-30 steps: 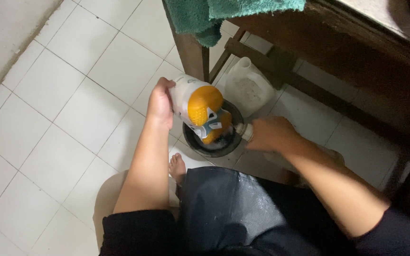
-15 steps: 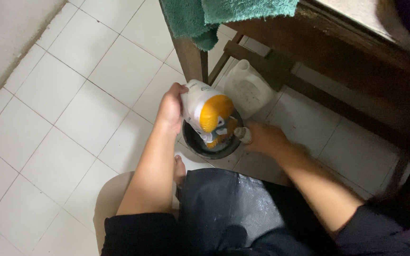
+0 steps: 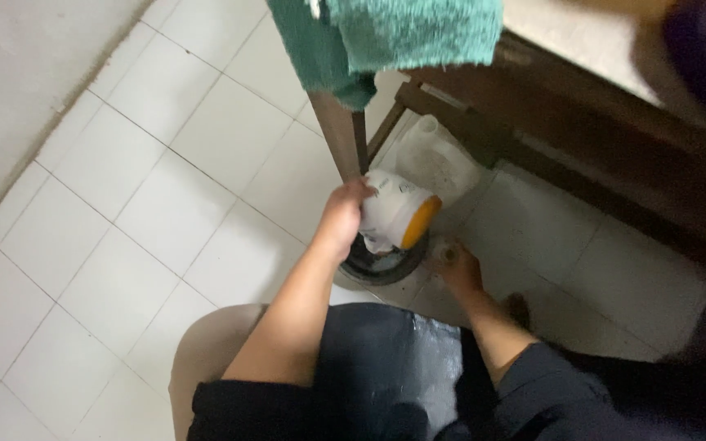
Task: The person scrubs the yellow sole of a white and teal sneaker with a black brush, then rinses the shoe under running water and wipes it with a green towel. The shoe is handled throughout the process and appears cleaner by the end.
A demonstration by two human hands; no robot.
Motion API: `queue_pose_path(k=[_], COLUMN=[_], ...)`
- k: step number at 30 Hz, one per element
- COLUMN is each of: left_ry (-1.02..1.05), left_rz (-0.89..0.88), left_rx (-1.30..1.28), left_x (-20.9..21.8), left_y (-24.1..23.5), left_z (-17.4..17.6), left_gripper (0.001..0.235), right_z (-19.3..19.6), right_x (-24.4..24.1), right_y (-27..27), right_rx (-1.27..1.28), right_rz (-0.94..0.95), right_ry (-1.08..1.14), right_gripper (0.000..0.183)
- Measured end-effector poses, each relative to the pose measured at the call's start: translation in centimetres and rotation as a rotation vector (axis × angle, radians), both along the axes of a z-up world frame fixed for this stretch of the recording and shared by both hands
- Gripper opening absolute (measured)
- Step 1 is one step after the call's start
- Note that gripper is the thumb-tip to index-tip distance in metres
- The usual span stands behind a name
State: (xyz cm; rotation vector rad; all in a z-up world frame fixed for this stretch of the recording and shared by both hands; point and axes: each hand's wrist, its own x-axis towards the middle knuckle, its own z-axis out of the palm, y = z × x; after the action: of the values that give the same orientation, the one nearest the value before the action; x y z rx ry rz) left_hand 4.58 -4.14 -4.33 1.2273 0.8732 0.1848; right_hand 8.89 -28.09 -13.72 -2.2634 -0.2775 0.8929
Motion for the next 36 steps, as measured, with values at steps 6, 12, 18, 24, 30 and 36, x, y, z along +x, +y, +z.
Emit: queue_pose_path(k=[6, 12, 18, 24, 30, 36], left_ry=[0.083, 0.158, 0.191, -0.212, -0.408, -0.363], left_rz=[-0.247, -0.563, -0.581, -0.256, -0.081, 0.137], left_rx=[0.142, 0.402, 0.600, 0.384, 0.140, 0.128], left_x=[-0.5, -1.6, -4.4, -7.5, -11.0, -11.7], left_y=[-0.7, -2.4, -4.8, -2.8, -3.1, -1.4], left_z=[2.0, 5.6, 11.6, 14.0, 23.1, 23.6], left_gripper=[0.054, 0.064, 0.057, 0.044, 0.040, 0.042], right_z=[-1.2, -0.6, 18.0, 31.9, 38.6, 38.1], right_x=[0.4, 3.5, 3.7, -0.8, -0.5, 1.8], right_y=[0.4, -2.1, 1.0, 2.6, 7.0, 13.2], right_rx=[0.019, 0.277, -0.089, -0.300, 0.466, 0.960], right_rz=[-0.112, 0.039, 0.189, 0.351, 0.002, -0.233], right_ry=[0.098, 0.139, -0.119, -0.458, -0.382, 0.373], right_gripper=[0.069, 0.057, 0.054, 0.034, 0.038, 0.063])
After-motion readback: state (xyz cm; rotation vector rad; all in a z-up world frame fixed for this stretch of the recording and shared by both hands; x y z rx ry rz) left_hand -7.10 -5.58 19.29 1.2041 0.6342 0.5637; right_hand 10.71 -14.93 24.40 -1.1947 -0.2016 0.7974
